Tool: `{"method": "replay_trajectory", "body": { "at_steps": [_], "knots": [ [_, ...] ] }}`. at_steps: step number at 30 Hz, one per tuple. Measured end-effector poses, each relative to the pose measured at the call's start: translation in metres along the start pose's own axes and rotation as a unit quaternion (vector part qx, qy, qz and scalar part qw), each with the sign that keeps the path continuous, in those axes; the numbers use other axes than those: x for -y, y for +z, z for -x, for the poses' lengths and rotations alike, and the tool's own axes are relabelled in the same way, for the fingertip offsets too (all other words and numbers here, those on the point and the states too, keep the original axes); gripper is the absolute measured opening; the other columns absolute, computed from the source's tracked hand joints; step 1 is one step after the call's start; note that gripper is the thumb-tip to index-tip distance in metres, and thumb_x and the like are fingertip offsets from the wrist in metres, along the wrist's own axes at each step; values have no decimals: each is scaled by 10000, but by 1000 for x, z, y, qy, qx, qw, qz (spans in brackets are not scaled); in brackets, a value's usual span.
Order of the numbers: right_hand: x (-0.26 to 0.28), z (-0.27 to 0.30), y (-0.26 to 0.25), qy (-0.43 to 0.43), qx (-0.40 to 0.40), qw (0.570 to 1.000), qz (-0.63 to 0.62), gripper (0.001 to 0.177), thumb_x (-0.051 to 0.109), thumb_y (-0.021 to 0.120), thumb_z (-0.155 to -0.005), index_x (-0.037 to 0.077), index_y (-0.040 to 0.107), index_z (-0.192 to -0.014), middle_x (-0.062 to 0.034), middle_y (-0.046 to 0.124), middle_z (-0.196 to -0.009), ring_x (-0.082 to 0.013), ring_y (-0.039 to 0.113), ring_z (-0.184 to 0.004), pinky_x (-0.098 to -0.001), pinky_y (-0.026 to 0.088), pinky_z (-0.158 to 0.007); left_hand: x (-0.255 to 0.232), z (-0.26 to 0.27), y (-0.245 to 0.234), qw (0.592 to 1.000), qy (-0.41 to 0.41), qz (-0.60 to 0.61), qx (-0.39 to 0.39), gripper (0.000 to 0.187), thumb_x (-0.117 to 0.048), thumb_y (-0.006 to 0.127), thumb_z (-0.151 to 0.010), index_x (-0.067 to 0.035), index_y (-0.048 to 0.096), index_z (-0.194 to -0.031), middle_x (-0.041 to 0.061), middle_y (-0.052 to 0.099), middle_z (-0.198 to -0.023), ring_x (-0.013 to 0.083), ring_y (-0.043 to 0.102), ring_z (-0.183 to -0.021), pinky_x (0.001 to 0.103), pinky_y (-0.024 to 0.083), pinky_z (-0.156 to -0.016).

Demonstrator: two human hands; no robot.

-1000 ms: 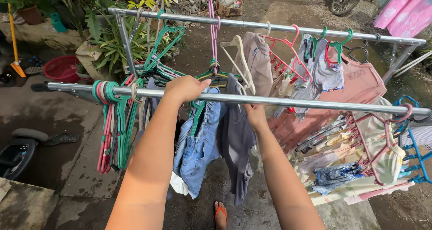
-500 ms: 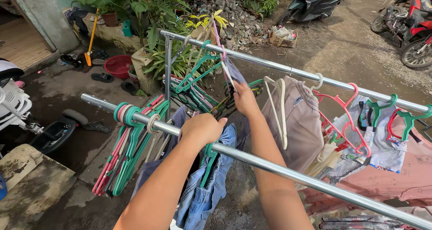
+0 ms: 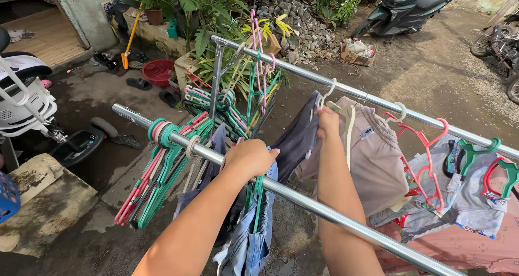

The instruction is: The person takes various items of clothing from a laundry basket and hangs them on a drying rack using plastic hangers.

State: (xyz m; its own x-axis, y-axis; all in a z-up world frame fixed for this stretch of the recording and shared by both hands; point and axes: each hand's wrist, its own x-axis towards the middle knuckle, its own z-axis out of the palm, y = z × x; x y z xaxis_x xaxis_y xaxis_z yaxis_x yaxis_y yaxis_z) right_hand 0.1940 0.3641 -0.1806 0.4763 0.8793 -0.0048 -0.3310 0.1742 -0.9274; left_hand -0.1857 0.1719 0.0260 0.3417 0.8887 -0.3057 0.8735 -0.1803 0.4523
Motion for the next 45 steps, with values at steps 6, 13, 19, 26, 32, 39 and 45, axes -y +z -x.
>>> {"method": "replay_trajectory", "body": {
  "at_steps": [6, 13, 19, 26, 32, 39, 45],
  "knots": [
    [-9, 54, 9, -109, -19, 976, 189, 389, 91, 667, -939, 33, 672, -1323, -4, 743, -1024, -150, 659, -961, -313, 506, -880, 3, -2, 3, 999, 34, -1, -37, 535, -539, 538, -967, -58, 759, -1039, 168, 756, -1038, 380, 690, -1029, 514, 528, -934],
    [13, 242, 46, -319, -83, 799, 503, 316, 186, 777, -887, 33, 761, -1163, -186, 687, -1142, -326, 677, -1032, -391, 521, -902, 12, 15, 6, 978, 145, 56, -137, 503, -523, 512, -989, -91, 732, -854, 168, 729, -855, 410, 691, -854, 543, 535, -765],
    [25, 409, 82, 129, 79, 947, 282, 389, 331, 633, -942, 46, 727, -1189, 6, 767, -1029, -111, 677, -879, -278, 530, -745, 35, 33, 22, 926, 281, 104, -230, 481, -522, 536, -970, -108, 678, -770, 127, 686, -674, 393, 668, -680, 549, 493, -614],
    [-26, 468, 112, -64, -8, 929, 365, 311, 217, 772, -857, 15, 664, -1068, -14, 703, -932, -102, 650, -848, -252, 528, -758, 53, 37, 38, 836, 416, 108, -340, 443, -413, 530, -1052, -98, 655, -768, 125, 685, -706, 400, 648, -687, 541, 486, -660],
    [24, 489, 74, -18, -75, 984, 159, 82, 125, 632, -950, 56, 631, -995, 29, 564, -823, -90, 487, -743, -260, 409, -661, 54, 37, 30, 845, 420, 115, -310, 416, -421, 541, -1032, -127, 705, -789, 87, 705, -692, 375, 666, -678, 526, 492, -643],
    [2, 529, 23, -58, -58, 889, 450, 99, 131, 652, -912, 52, 609, -954, -4, 587, -745, -104, 544, -698, -283, 453, -637, 51, 37, 33, 862, 399, 85, -300, 431, -464, 590, -1000, -119, 702, -766, 145, 652, -625, 412, 636, -641, 533, 495, -638],
    [-19, 472, 9, -52, -127, 920, 367, 137, 174, 668, -944, 44, 663, -988, 2, 597, -754, -82, 502, -674, -273, 413, -582, 45, 26, 41, 883, 351, 29, -310, 493, -453, 542, -1047, -97, 718, -754, 138, 688, -704, 401, 665, -712, 532, 507, -678]
  ]
}}
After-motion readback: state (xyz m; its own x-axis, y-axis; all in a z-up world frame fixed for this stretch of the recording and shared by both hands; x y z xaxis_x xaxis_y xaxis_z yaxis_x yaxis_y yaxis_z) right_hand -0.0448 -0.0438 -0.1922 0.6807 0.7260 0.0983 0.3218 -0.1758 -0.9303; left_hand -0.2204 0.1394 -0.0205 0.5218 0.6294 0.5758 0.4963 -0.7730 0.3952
